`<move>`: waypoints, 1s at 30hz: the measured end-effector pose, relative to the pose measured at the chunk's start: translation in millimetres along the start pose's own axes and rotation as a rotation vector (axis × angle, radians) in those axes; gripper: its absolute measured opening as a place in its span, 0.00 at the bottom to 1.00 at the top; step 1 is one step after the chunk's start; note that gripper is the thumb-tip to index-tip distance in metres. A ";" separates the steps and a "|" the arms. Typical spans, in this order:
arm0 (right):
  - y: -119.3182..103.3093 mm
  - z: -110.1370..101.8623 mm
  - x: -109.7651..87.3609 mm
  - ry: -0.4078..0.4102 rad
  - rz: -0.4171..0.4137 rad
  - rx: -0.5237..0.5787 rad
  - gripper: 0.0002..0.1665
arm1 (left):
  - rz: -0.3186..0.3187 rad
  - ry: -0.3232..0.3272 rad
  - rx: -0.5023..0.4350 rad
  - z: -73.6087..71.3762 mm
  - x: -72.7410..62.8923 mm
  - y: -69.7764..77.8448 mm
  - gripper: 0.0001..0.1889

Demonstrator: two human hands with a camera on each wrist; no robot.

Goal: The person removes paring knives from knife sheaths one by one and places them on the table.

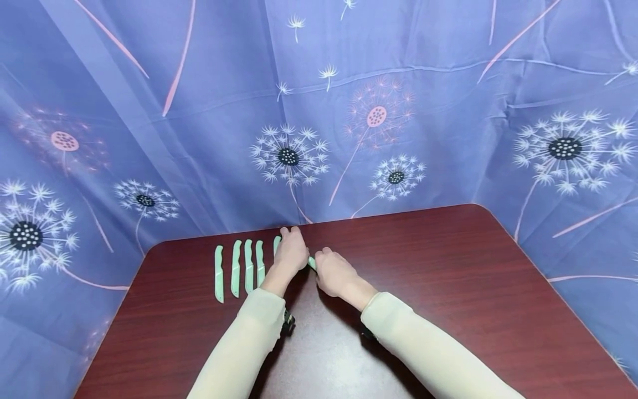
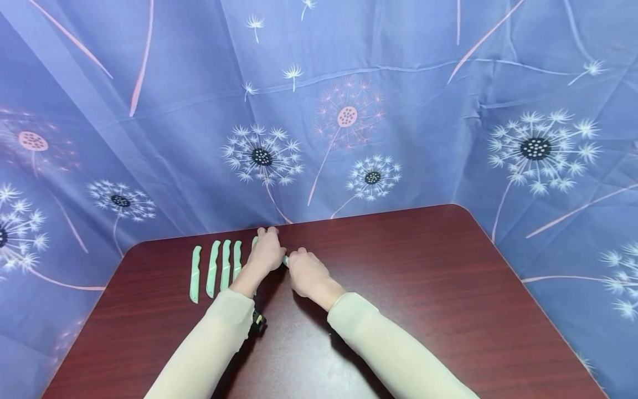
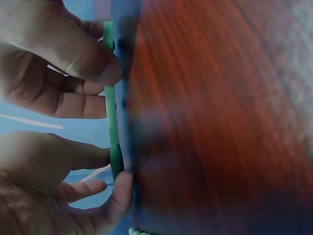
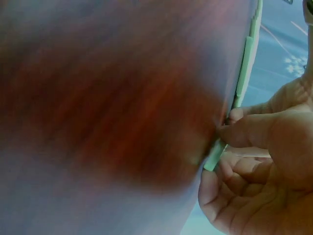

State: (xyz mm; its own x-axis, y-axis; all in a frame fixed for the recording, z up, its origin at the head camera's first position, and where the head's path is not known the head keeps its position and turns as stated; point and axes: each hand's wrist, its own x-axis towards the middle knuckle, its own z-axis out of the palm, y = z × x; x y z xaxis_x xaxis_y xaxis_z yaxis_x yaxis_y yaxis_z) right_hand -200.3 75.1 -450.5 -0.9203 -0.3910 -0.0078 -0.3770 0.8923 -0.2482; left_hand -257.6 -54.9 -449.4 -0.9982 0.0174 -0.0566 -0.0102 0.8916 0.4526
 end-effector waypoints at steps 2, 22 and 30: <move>3.4 -0.5 -0.1 0.023 -0.008 0.003 0.12 | 0.013 0.019 -0.010 1.0 -1.1 1.0 0.27; 31.5 -23.4 -9.3 0.184 -0.085 -0.057 0.13 | 0.254 0.137 0.120 -11.7 -17.6 4.5 0.25; 35.8 -28.4 -10.6 0.212 -0.131 -0.092 0.14 | 0.295 0.184 0.186 -14.6 -19.6 4.0 0.23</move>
State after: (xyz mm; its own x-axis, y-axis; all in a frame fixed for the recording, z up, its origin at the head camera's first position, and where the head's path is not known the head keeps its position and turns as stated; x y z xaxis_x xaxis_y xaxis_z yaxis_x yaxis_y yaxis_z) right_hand -207.0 117.6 -431.8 -0.8608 -0.4570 0.2238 -0.4931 0.8578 -0.1449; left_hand -239.0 -58.3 -433.5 -0.9506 0.2191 0.2200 0.2730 0.9273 0.2560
